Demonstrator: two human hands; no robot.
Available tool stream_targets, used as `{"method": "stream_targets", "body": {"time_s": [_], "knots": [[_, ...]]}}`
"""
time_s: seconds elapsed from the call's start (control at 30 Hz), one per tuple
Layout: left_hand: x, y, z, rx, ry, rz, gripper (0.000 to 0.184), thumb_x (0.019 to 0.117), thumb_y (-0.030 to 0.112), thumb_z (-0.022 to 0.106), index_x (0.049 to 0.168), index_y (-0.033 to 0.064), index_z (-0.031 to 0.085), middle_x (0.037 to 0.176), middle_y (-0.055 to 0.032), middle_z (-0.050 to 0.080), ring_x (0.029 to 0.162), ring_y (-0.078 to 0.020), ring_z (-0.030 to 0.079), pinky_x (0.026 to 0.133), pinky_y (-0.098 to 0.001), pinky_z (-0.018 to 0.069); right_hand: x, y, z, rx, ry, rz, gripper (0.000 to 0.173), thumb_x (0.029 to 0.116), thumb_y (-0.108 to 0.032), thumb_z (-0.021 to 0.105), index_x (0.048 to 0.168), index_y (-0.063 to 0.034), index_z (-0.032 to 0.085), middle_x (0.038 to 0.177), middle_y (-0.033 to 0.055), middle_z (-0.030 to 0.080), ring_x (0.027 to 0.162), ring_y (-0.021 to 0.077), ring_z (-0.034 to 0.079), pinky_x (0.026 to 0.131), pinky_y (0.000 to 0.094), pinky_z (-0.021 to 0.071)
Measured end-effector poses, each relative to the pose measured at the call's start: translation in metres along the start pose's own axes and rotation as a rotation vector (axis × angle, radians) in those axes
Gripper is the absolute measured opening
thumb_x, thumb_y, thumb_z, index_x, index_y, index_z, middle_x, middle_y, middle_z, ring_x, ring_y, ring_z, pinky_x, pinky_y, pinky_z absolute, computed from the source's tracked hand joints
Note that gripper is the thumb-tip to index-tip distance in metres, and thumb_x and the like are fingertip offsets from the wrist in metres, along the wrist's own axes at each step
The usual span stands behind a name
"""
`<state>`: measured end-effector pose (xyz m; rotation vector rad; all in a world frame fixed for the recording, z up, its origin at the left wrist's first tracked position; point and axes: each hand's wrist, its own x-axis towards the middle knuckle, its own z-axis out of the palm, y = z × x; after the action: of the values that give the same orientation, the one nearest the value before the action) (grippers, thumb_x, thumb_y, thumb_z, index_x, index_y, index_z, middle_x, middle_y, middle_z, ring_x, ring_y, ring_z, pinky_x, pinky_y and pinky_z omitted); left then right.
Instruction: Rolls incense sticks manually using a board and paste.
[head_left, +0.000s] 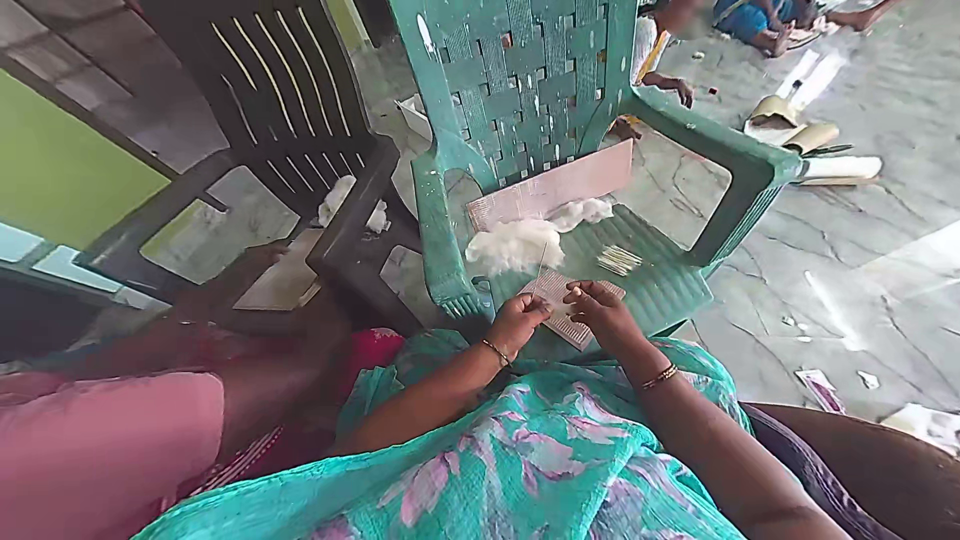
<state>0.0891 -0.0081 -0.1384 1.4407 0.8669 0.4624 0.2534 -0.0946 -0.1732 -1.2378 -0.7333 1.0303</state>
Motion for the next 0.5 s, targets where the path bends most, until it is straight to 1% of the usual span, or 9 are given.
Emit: {"method": "stream_targets", "body": {"time_s": [0.03, 0.07, 0.1, 0.17, 0.2, 0.27, 0.37, 0.43, 0.5], "knots": [[0.0, 0.002, 0.001, -0.004, 0.015, -0.004, 0.008, 0.1011, 0.007, 0.064, 0.1, -0.0006, 0.064, 0.081, -0.0012, 0.06, 0.067, -0.0053, 0.053, 0.065, -0.02, 0.046, -0.001, 0.0, 0.001, 0.0, -0.032, 0.0, 0.02, 0.1051, -0.009, 0.053, 0.124, -0.0029, 0.058, 0.1, 0.005, 0.068, 0.083, 0.0126, 0.067, 0.078, 0.031, 0.0578], [0.0, 0.003, 0.002, -0.006, 0.026, -0.004, 0.008, 0.1009, 0.007, 0.064, 0.1, -0.0009, 0.064, 0.081, -0.0016, 0.06, 0.067, -0.0053, 0.053, 0.064, -0.0199, 0.0458, -0.002, 0.0, 0.002, -0.004, -0.067, -0.008, 0.024, 0.1028, -0.007, 0.056, 0.126, -0.0018, 0.057, 0.102, 0.0057, 0.069, 0.085, 0.013, 0.068, 0.08, 0.0318, 0.0587], [0.0, 0.003, 0.003, -0.007, 0.036, -0.004, 0.008, 0.1005, 0.007, 0.065, 0.1, -0.0011, 0.065, 0.081, -0.0018, 0.061, 0.067, -0.0053, 0.053, 0.064, -0.0199, 0.0458, -0.003, 0.0, 0.003, -0.013, -0.089, -0.019, 0.028, 0.0992, -0.003, 0.06, 0.127, -0.001, 0.056, 0.102, 0.0058, 0.07, 0.085, 0.0127, 0.069, 0.081, 0.0315, 0.059], [0.0, 0.002, 0.005, -0.003, 0.049, -0.01, 0.008, 0.1, 0.006, 0.065, 0.099, -0.0011, 0.065, 0.081, -0.002, 0.061, 0.066, -0.0054, 0.053, 0.063, -0.02, 0.0456, -0.004, 0.001, 0.007, -0.016, -0.055, -0.052, 0.029, 0.0925, 0.004, 0.066, 0.121, 0.0005, 0.058, 0.092, 0.0047, 0.072, 0.078, 0.0113, 0.069, 0.076, 0.0292, 0.0591], [0.0, 0.002, 0.006, 0.006, 0.054, -0.022, 0.008, 0.1001, 0.007, 0.065, 0.098, -0.0009, 0.066, 0.081, -0.0021, 0.061, 0.067, -0.0057, 0.053, 0.064, -0.0203, 0.0457, -0.004, 0.001, 0.007, -0.008, -0.022, -0.065, 0.027, 0.0915, 0.007, 0.066, 0.117, 0.0003, 0.059, 0.088, 0.0036, 0.071, 0.075, 0.0101, 0.068, 0.074, 0.0282, 0.0588], [0.002, 0.0, 0.006, 0.012, 0.063, -0.042, 0.008, 0.1, 0.007, 0.066, 0.097, -0.0006, 0.066, 0.081, -0.0019, 0.061, 0.066, -0.0059, 0.053, 0.063, -0.0202, 0.0456, -0.003, 0.0, 0.004, 0.012, 0.015, -0.073, 0.024, 0.0932, 0.006, 0.064, 0.116, -0.0013, 0.059, 0.086, 0.0025, 0.07, 0.072, 0.0093, 0.067, 0.071, 0.0277, 0.0581], [0.003, -0.001, 0.008, -0.005, 0.063, -0.057, 0.008, 0.1, 0.007, 0.065, 0.097, -0.0005, 0.066, 0.079, -0.0017, 0.061, 0.064, -0.0055, 0.052, 0.06, -0.0195, 0.0442, -0.001, 0.0, -0.002, 0.015, 0.032, -0.069, 0.023, 0.0969, 0.002, 0.062, 0.119, -0.0018, 0.059, 0.086, 0.0031, 0.069, 0.072, 0.0099, 0.067, 0.072, 0.0291, 0.0585], [0.004, -0.002, 0.009, -0.027, 0.043, -0.051, 0.008, 0.1001, 0.006, 0.065, 0.104, -0.0008, 0.065, 0.083, -0.0025, 0.061, 0.063, -0.0053, 0.051, 0.06, -0.0196, 0.044, 0.001, 0.002, -0.004, 0.009, 0.021, -0.09, 0.026, 0.0962, 0.003, 0.062, 0.121, -0.0022, 0.058, 0.09, 0.0032, 0.07, 0.075, 0.01, 0.068, 0.074, 0.0294, 0.0589], [0.004, -0.002, 0.01, -0.052, 0.014, -0.045, 0.014, 0.1006, 0.007, 0.064, 0.112, -0.0008, 0.064, 0.087, -0.0029, 0.062, 0.063, -0.0045, 0.051, 0.059, -0.0191, 0.0439, 0.002, 0.002, -0.004, -0.017, -0.015, -0.111, 0.031, 0.0935, 0.006, 0.064, 0.123, -0.0024, 0.058, 0.09, 0.0028, 0.071, 0.075, 0.0096, 0.068, 0.074, 0.0287, 0.0586]]}}
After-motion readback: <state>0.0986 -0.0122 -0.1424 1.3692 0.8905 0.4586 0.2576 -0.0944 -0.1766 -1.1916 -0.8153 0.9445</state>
